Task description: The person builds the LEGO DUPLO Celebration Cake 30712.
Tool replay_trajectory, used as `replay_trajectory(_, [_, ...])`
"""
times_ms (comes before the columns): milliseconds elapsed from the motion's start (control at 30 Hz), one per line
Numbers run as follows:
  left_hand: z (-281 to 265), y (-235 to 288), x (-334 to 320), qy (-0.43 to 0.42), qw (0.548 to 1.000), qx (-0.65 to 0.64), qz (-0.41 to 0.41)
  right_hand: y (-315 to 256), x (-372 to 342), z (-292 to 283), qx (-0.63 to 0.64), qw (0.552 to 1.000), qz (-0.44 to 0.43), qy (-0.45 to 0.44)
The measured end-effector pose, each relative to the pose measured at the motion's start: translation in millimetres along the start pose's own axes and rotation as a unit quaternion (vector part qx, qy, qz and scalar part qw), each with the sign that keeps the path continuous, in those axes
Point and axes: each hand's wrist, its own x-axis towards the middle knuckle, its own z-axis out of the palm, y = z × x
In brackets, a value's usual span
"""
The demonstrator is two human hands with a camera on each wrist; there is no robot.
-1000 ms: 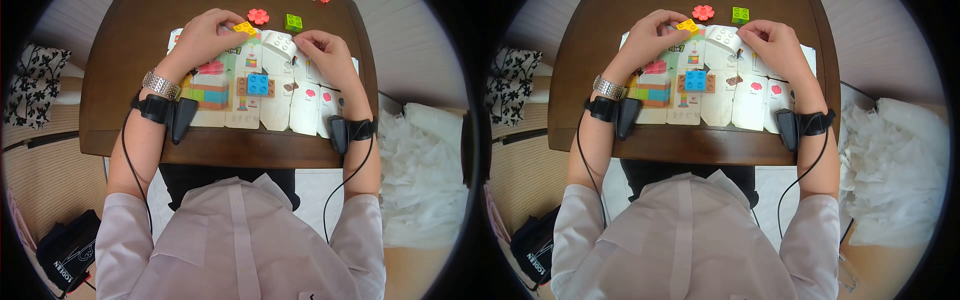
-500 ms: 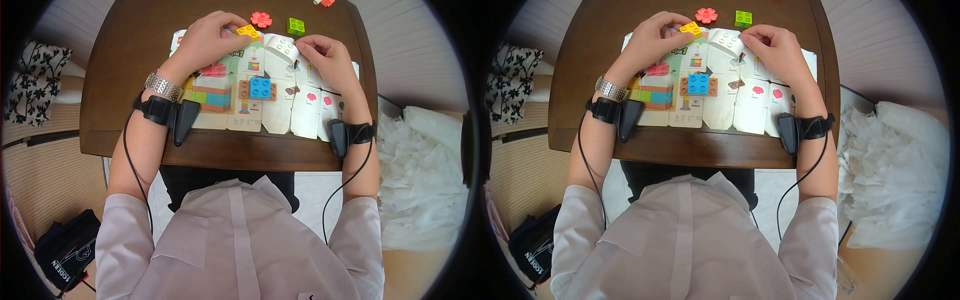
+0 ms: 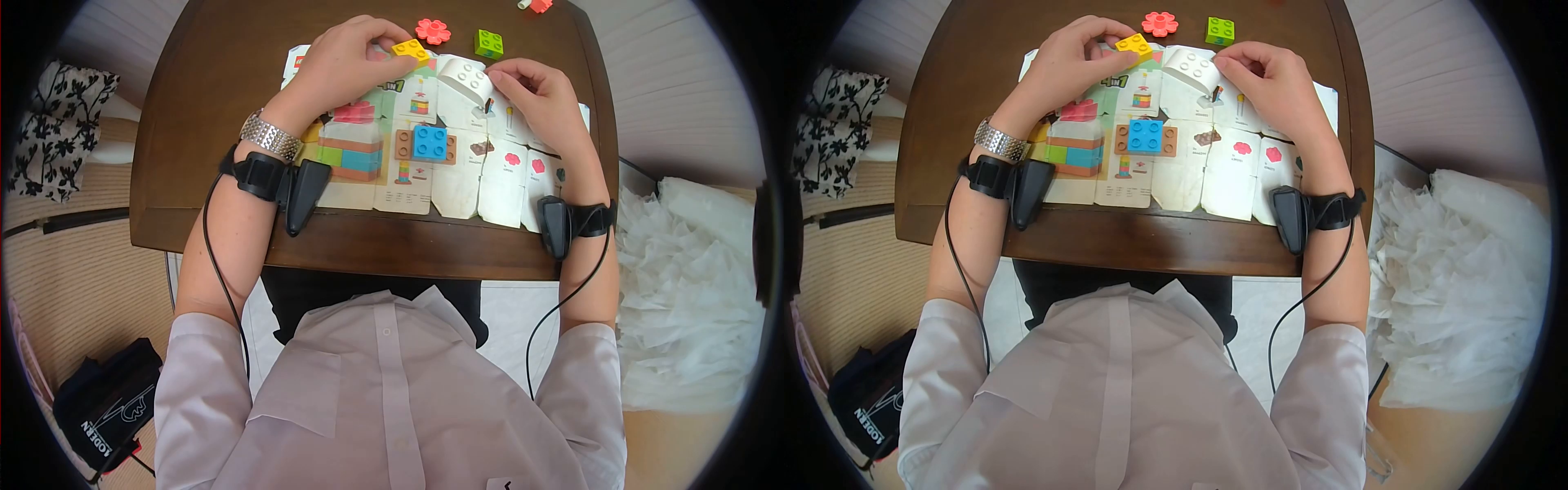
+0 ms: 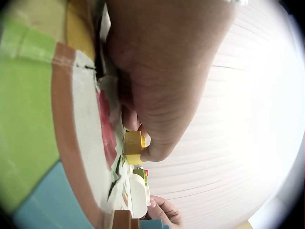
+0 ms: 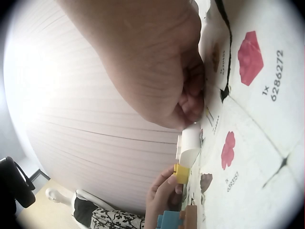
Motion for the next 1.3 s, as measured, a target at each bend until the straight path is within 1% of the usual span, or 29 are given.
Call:
replay_trajectory(300, [0.8, -1.6, 1.2, 0.003, 1.000, -0.009, 0.006, -0.7, -0.4, -0.3, 0.004, 1.000, 0.012, -0.005])
replay_trajectory(400, [-0.4, -1.0, 1.6, -0.013, 1.000, -0.009, -0.014, 1.0, 0.0, 0.1, 0.004, 1.000, 0.013, -0.004])
replay_trajectory(467, [0.3, 0.4, 0.8, -0.003, 1.000, -0.006, -0.002, 1.9, 0.3, 0.2, 0.006, 1.000, 0.010, -0.005])
replay_trajectory(700, [0.0, 0.1, 0.7, -0.002, 1.000, -0.005, 0.001, 3.9, 1.0, 0.2, -0.003, 1.000, 0.000, -0.006])
replay_trajectory(800, [-0.5, -1.7, 1.7, -0.016, 1.000, -0.009, -0.017, 5.5, 1.3, 0.5, -0.006, 1.000, -0.002, -0.005])
replay_trajectory(1000, [-0.9, -0.7, 1.1, -0.014, 1.000, -0.007, -0.016, 2.7, 1.0, 0.9, -0.009, 1.000, 0.004, -0.004])
replay_trajectory(1067, [0.3, -1.1, 0.6, -0.002, 1.000, -0.005, 0.005, 3.3, 1.0, 1.0, -0.011, 1.000, 0.003, -0.004])
replay_trajectory(1300, [1.8, -3.0, 1.2, -0.001, 1.000, -0.008, 0.004, 4.2, 1.0, 1.2, 0.008, 1.000, 0.008, -0.009])
